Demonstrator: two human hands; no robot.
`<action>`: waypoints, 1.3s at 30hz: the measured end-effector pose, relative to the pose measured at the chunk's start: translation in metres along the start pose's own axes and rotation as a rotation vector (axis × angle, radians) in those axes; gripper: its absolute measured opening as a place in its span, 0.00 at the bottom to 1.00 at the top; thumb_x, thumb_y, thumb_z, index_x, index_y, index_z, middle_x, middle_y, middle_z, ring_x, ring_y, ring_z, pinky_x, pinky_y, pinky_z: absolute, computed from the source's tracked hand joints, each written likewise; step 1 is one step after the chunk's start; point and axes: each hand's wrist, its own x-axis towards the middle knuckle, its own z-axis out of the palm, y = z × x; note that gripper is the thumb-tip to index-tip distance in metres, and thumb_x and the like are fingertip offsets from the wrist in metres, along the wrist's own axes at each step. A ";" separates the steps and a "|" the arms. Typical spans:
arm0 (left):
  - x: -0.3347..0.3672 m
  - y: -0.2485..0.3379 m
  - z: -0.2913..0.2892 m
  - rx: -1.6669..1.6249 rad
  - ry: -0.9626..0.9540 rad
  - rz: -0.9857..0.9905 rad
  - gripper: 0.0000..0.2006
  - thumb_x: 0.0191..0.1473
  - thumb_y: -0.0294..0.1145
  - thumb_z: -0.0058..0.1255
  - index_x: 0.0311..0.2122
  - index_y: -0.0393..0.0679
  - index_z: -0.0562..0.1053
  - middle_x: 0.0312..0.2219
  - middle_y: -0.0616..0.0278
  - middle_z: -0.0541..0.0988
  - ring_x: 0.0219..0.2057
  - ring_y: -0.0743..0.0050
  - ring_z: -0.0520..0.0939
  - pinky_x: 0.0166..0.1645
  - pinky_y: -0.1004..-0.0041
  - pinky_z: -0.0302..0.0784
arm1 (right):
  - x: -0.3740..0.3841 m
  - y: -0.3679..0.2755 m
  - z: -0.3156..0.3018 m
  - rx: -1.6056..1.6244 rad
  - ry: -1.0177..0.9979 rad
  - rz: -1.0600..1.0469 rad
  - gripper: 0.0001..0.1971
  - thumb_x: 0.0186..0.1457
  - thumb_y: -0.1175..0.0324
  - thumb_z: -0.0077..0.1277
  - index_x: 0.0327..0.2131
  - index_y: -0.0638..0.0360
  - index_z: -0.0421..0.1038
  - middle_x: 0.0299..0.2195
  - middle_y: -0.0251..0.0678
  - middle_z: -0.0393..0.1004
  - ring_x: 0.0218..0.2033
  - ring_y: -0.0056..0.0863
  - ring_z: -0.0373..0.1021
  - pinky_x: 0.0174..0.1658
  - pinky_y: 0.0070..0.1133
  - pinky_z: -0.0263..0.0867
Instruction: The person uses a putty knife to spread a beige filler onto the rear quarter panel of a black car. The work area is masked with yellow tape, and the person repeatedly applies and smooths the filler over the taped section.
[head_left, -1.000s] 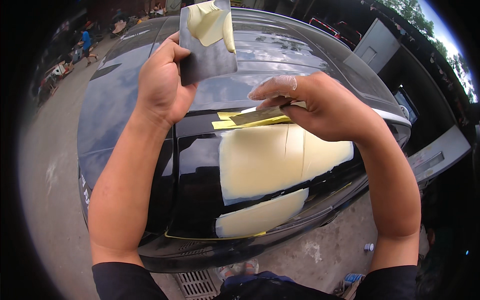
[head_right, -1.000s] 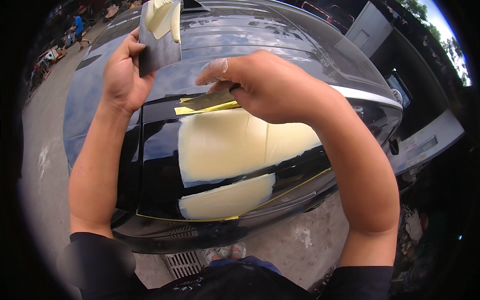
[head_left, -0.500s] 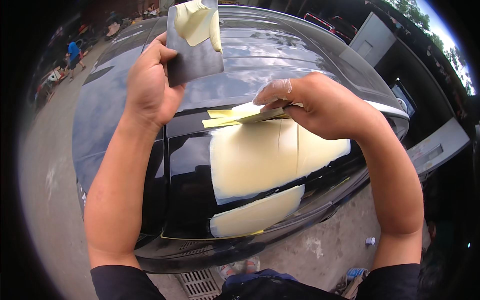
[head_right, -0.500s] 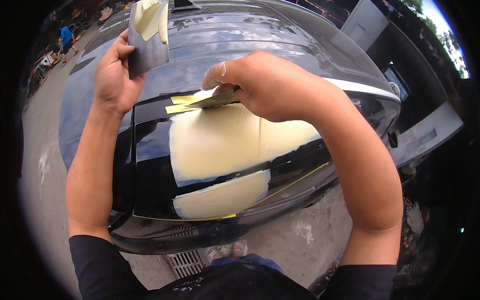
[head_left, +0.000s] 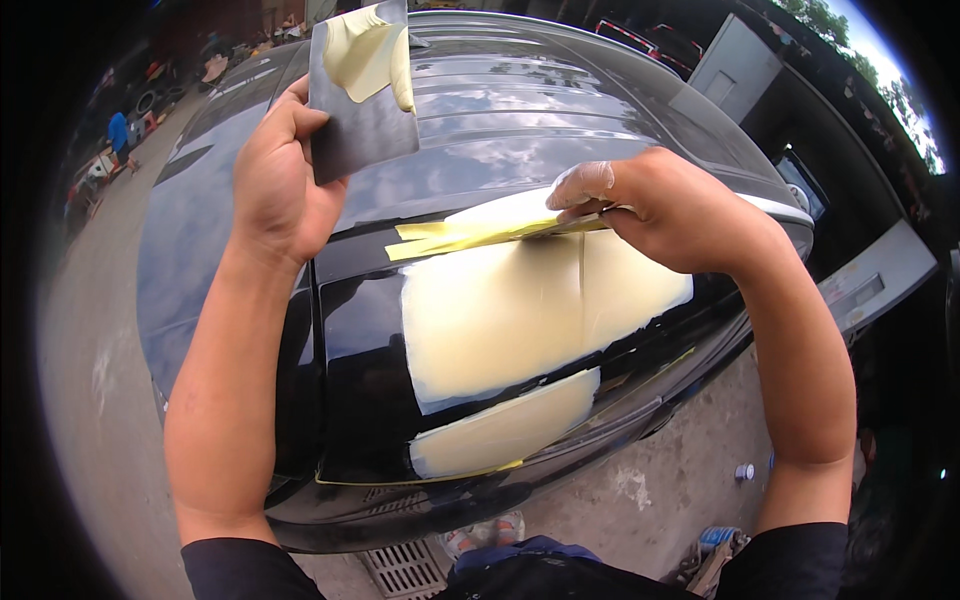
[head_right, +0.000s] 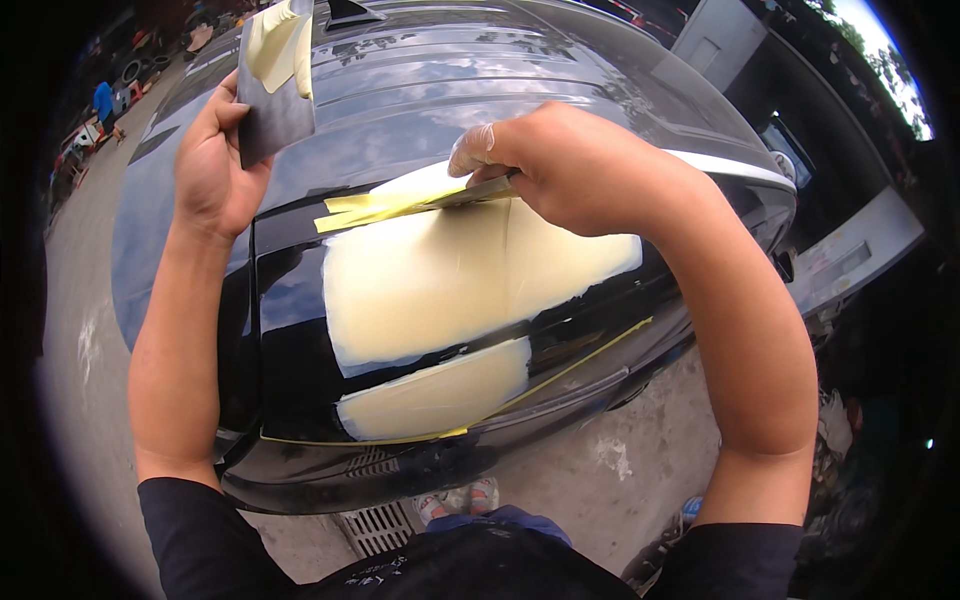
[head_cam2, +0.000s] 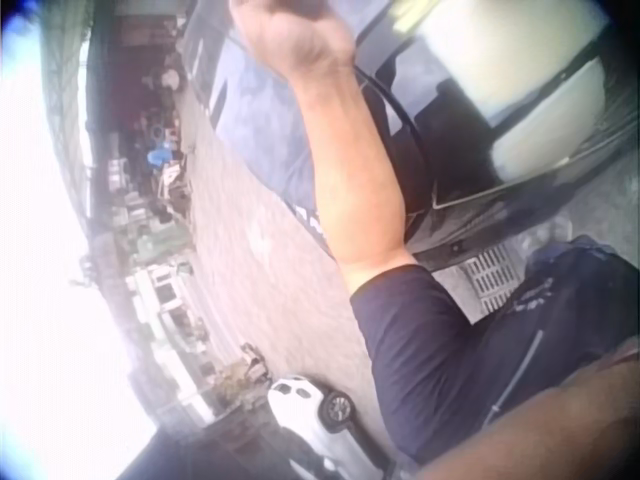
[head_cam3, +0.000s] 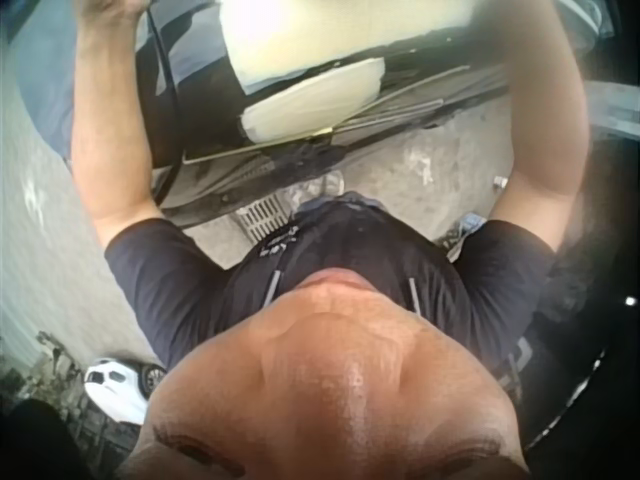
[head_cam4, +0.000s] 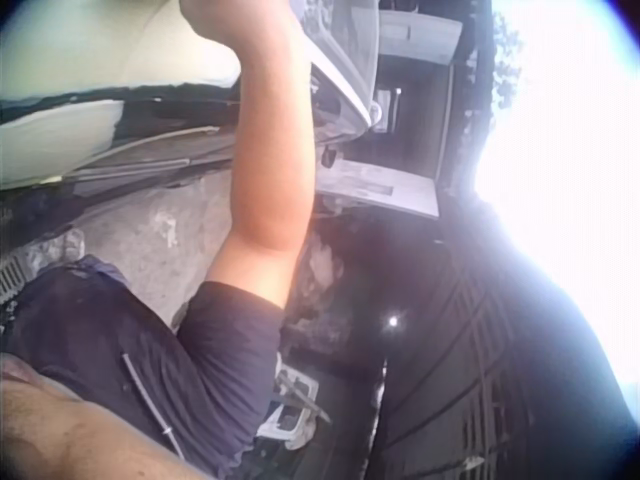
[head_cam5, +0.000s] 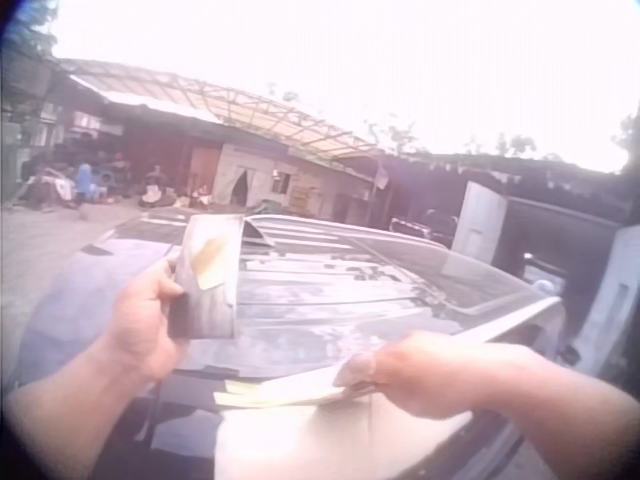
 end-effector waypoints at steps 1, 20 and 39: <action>-0.001 0.000 0.001 0.006 0.001 0.004 0.20 0.56 0.24 0.35 0.53 0.37 0.68 0.45 0.63 0.75 0.47 0.75 0.74 0.55 0.70 0.67 | -0.002 0.002 0.000 0.007 0.007 -0.007 0.19 0.48 0.87 0.44 0.44 0.63 0.72 0.38 0.44 0.79 0.41 0.42 0.76 0.46 0.30 0.71; 0.001 -0.004 0.001 0.018 -0.049 0.007 0.21 0.56 0.24 0.34 0.56 0.36 0.65 0.46 0.62 0.74 0.47 0.75 0.74 0.55 0.70 0.67 | -0.044 0.020 -0.013 -0.242 -0.106 0.275 0.15 0.52 0.83 0.46 0.43 0.59 0.74 0.35 0.44 0.79 0.36 0.44 0.75 0.43 0.32 0.70; 0.014 -0.003 -0.006 0.121 -0.103 0.061 0.24 0.54 0.23 0.32 0.58 0.38 0.63 0.49 0.60 0.73 0.50 0.71 0.75 0.57 0.66 0.70 | -0.252 -0.027 0.070 0.682 1.158 0.440 0.29 0.59 0.79 0.49 0.63 0.60 0.54 0.51 0.44 0.73 0.49 0.22 0.71 0.53 0.18 0.65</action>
